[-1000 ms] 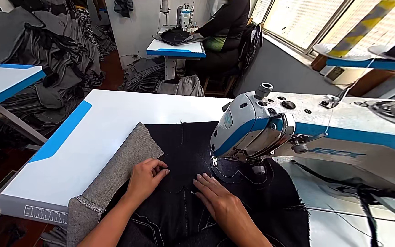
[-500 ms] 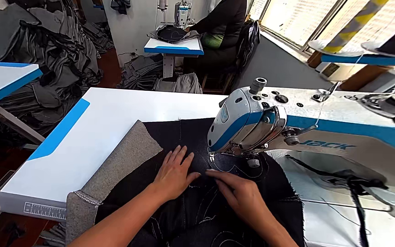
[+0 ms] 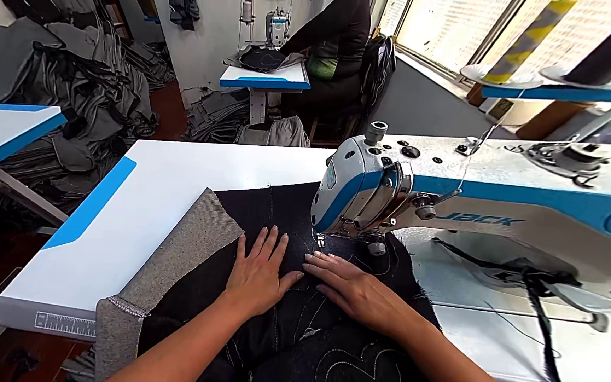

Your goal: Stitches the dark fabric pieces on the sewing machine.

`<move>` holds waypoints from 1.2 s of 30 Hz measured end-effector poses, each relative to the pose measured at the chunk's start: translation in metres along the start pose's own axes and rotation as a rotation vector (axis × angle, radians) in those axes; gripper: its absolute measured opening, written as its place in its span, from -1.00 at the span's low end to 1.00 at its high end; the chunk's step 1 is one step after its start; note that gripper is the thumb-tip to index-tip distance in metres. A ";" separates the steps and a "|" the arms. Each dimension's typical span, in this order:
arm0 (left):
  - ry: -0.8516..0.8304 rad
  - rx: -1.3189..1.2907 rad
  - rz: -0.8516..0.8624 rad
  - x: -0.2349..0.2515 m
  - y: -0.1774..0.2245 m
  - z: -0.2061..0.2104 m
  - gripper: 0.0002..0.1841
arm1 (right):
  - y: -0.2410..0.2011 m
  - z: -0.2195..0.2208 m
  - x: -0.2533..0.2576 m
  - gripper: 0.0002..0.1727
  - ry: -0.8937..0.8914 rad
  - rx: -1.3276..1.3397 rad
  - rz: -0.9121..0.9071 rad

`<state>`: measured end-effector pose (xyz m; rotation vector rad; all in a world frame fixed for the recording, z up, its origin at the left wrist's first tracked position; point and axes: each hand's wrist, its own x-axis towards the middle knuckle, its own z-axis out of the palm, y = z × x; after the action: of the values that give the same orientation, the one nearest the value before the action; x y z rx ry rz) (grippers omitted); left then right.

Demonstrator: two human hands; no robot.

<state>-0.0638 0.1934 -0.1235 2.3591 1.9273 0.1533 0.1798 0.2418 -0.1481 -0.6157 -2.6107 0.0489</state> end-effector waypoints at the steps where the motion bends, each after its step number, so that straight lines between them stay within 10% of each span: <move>1: 0.010 -0.009 0.014 0.000 -0.003 0.001 -0.08 | -0.002 0.002 -0.001 -0.50 0.009 0.008 0.012; 11: -0.005 -0.040 0.691 0.055 -0.076 -0.007 -0.19 | -0.115 0.035 0.013 -0.40 0.152 -0.196 0.429; 20: -0.071 -0.109 0.859 0.000 -0.020 0.005 -0.22 | -0.138 -0.001 -0.055 -0.62 0.102 0.002 0.348; 36: -0.093 -0.161 1.130 0.078 -0.070 -0.004 -0.21 | -0.142 0.031 0.000 -0.16 0.091 -0.253 0.413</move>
<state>-0.1167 0.2835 -0.1270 2.9165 0.3304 0.2390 0.1069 0.1162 -0.1569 -1.2090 -2.3784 -0.1786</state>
